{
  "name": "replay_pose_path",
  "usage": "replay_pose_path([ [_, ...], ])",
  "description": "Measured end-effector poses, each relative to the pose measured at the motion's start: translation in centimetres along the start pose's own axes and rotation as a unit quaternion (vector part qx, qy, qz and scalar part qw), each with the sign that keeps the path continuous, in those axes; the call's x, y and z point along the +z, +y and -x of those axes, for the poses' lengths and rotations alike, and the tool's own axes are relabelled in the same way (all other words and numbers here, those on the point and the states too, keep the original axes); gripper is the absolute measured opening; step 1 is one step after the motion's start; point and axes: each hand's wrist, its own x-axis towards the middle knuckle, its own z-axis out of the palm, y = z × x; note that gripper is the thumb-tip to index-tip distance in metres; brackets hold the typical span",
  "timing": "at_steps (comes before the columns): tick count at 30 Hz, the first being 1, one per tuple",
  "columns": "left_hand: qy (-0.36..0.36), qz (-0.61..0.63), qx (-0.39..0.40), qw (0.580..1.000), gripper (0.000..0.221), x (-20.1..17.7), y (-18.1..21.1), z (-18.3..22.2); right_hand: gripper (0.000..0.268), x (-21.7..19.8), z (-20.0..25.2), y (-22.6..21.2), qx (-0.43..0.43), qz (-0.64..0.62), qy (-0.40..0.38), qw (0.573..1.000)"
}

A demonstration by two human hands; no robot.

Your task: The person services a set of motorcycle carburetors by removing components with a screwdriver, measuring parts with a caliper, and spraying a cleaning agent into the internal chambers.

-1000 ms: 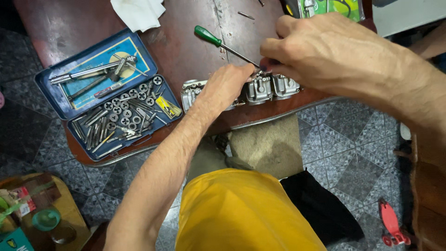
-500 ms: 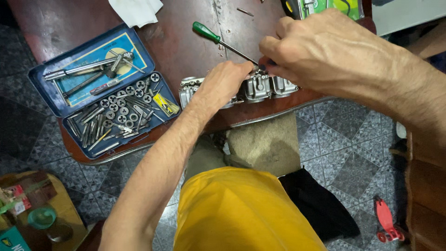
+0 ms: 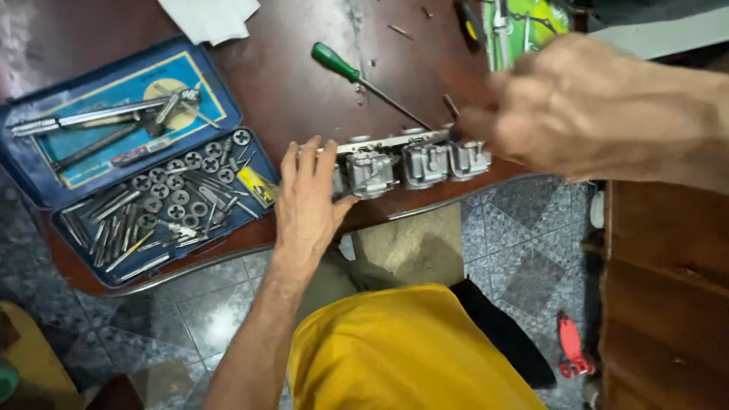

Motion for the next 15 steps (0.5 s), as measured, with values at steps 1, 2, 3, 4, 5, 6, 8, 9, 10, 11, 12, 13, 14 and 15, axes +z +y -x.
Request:
replay_pose_path([
  [1, -0.001, -0.007, 0.004, 1.000, 0.098, 0.0, 0.0, -0.1, 0.033, -0.9, -1.0, 0.5, 0.057, -0.026, -0.159, 0.985],
  [2, -0.001, -0.013, 0.007, 1.000, 0.099, 0.0, 0.1, -0.1, 0.063, -1.8, -1.9, 1.0, 0.120, -0.049, -0.310, 0.942],
  [3, -0.003, -0.007, 0.004, 1.000, 0.099, 0.2, -0.2, 0.1, 0.063, -1.7, -2.2, 1.0, 0.116, -0.048, -0.316, 0.941],
  [4, 0.010, -0.005, 0.011, 1.000, 0.101, 0.5, -0.4, 0.2, 0.057, -1.5, -2.5, 1.0, 0.129, -0.050, -0.311, 0.940],
  [5, 0.028, -0.004, 0.018, 0.999, 0.103, 0.7, -0.6, 0.1, 0.052, -1.5, -2.6, 1.2, 0.145, -0.049, -0.305, 0.940],
  [6, 0.031, 0.001, 0.016, 0.999, 0.103, 0.6, -0.3, 0.1, 0.052, -1.8, -2.3, 1.0, 0.143, -0.043, -0.308, 0.939],
  [8, 0.039, -0.022, 0.016, 0.999, 0.104, 0.3, -0.1, 0.1, 0.071, -2.2, -2.2, 0.9, -0.022, 0.094, -0.271, 0.958],
  [9, 0.037, -0.020, 0.012, 0.999, 0.104, 0.3, -0.2, 0.2, 0.071, -0.9, -1.6, 0.8, -0.026, 0.094, -0.272, 0.957],
  [10, 0.027, -0.012, 0.009, 1.000, 0.104, 0.4, -0.3, 0.3, 0.027, 0.5, -1.0, 0.8, -0.074, 0.132, -0.212, 0.966],
  [11, 0.016, -0.003, 0.007, 1.000, 0.103, 0.5, -0.3, 0.2, 0.017, 1.9, -0.3, 0.8, -0.118, 0.166, -0.152, 0.967],
  [12, 0.012, 0.001, 0.005, 1.000, 0.103, 0.5, -0.4, 0.1, 0.017, 2.7, -0.2, 1.1, -0.122, 0.163, -0.154, 0.967],
  [13, 0.034, -0.023, 0.010, 0.999, 0.105, 0.6, -0.4, 0.2, 0.031, 3.4, 0.0, 1.3, -0.117, 0.148, -0.145, 0.971],
  [14, 0.056, -0.048, 0.015, 0.997, 0.107, 0.7, -0.4, 0.3, 0.072, 4.2, 0.3, 1.4, -0.112, 0.133, -0.135, 0.975],
  [15, 0.051, -0.046, 0.015, 0.997, 0.107, 0.8, -0.4, 0.2, 0.072, 3.8, -0.2, 1.5, -0.114, 0.129, -0.136, 0.976],
])
